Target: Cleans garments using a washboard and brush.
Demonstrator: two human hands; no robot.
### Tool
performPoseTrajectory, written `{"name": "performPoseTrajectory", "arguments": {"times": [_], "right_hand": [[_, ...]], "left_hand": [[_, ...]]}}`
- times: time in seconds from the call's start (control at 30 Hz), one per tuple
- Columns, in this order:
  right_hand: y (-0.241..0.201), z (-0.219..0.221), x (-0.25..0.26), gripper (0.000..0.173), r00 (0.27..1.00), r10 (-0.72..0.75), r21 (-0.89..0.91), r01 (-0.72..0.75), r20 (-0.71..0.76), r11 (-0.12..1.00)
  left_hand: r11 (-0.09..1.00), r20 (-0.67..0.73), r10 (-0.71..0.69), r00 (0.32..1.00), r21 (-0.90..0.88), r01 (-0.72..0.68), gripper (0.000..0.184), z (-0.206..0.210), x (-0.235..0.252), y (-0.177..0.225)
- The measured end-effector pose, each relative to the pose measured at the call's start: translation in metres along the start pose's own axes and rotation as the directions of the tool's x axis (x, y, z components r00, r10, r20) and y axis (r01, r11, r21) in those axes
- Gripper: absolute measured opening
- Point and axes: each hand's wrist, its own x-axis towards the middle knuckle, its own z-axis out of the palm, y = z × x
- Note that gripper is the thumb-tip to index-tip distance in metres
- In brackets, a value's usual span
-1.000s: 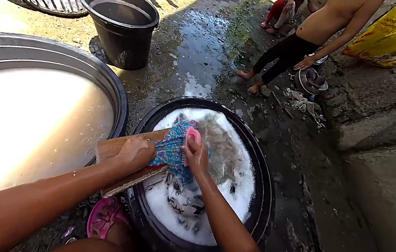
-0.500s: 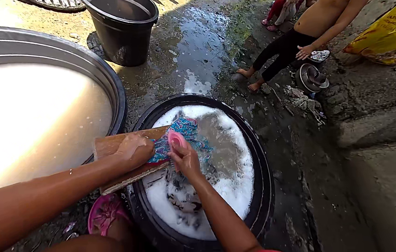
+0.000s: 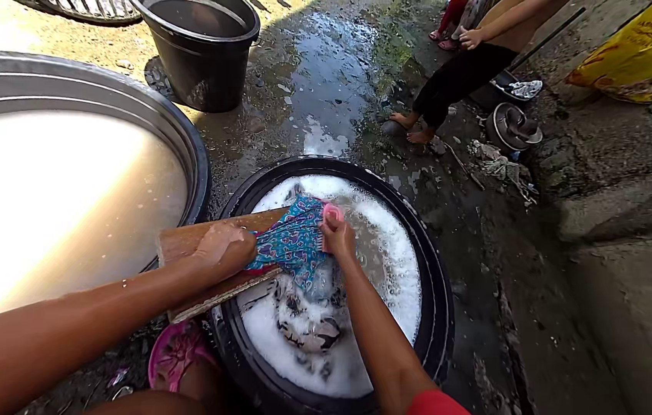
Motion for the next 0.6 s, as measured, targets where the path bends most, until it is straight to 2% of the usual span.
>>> {"name": "performPoseTrajectory", "arguments": {"times": [0.03, 0.07, 0.1, 0.17, 0.2, 0.3, 0.33, 0.37, 0.4, 0.43, 0.47, 0.5, 0.53, 0.57, 0.6], "right_hand": [[-0.007, 0.001, -0.009, 0.046, 1.000, -0.011, 0.013, 0.011, -0.001, 1.000], [-0.022, 0.004, -0.028, 0.045, 0.997, -0.076, 0.065, 0.076, -0.001, 0.995], [-0.039, 0.010, -0.053, 0.043, 0.984, -0.179, 0.132, 0.178, 0.000, 0.975], [-0.057, 0.023, -0.090, 0.041, 0.936, -0.351, 0.218, 0.339, 0.020, 0.915], [-0.053, 0.026, -0.091, 0.040, 0.937, -0.348, 0.211, 0.336, 0.020, 0.918], [0.003, 0.011, -0.036, 0.044, 0.997, -0.081, 0.071, 0.080, 0.012, 0.994], [0.028, 0.005, -0.018, 0.045, 1.000, -0.018, 0.102, 0.020, -0.017, 0.995], [0.050, 0.000, -0.006, 0.045, 0.998, 0.032, 0.217, -0.020, -0.052, 0.976], [0.064, -0.004, -0.003, 0.045, 0.992, 0.090, 0.428, -0.046, -0.084, 0.903], [0.071, -0.010, -0.007, 0.047, 0.985, 0.155, 0.678, -0.067, -0.070, 0.732], [0.076, -0.015, -0.016, 0.048, 0.984, 0.180, 0.872, -0.080, -0.009, 0.482], [0.080, -0.020, -0.030, 0.043, 0.985, 0.159, 0.970, -0.099, 0.064, 0.221], [0.083, -0.023, -0.044, 0.039, 0.981, 0.145, 0.991, -0.131, 0.130, -0.006], [0.087, -0.023, -0.057, 0.046, 0.978, 0.099, 0.973, -0.164, 0.182, -0.162], [0.089, -0.022, -0.069, 0.052, 0.974, 0.061, 0.950, -0.198, 0.219, -0.243]], "left_hand": [[1.000, -0.025, 0.014, 1.000, 0.002, -0.014, 0.037, 0.005, 0.002, -0.002], [1.000, 0.009, -0.001, 1.000, 0.010, 0.001, 0.038, 0.002, 0.002, 0.000], [0.999, 0.073, -0.044, 0.996, 0.002, 0.043, 0.039, -0.008, 0.000, 0.004], [0.997, 0.106, -0.080, 0.991, -0.011, 0.082, 0.040, -0.014, -0.003, 0.008], [0.996, 0.113, -0.087, 0.990, -0.013, 0.089, 0.040, -0.016, -0.004, 0.008], [0.997, 0.121, -0.073, 0.990, 0.006, 0.073, 0.041, -0.020, -0.004, 0.008], [0.999, 0.111, -0.037, 0.993, -0.004, 0.038, 0.043, -0.021, -0.002, 0.008], [0.998, 0.085, 0.026, 0.996, -0.054, -0.021, 0.045, -0.022, 0.002, 0.008], [0.983, 0.040, 0.103, 0.994, -0.158, -0.096, 0.046, -0.024, 0.007, 0.009], [0.936, 0.018, 0.158, 0.987, -0.320, -0.144, 0.045, -0.029, 0.013, 0.013], [0.857, 0.004, 0.192, 0.981, -0.487, -0.165, 0.045, -0.034, 0.019, 0.020], [0.755, -0.002, 0.210, 0.978, -0.635, -0.164, 0.044, -0.038, 0.026, 0.030], [0.635, 0.000, 0.224, 0.975, -0.758, -0.146, 0.042, -0.043, 0.032, 0.041], [0.519, 0.036, 0.243, 0.969, -0.849, -0.099, 0.043, -0.052, 0.037, 0.053], [0.441, 0.076, 0.268, 0.960, -0.896, -0.053, 0.045, -0.062, 0.039, 0.066]]}}
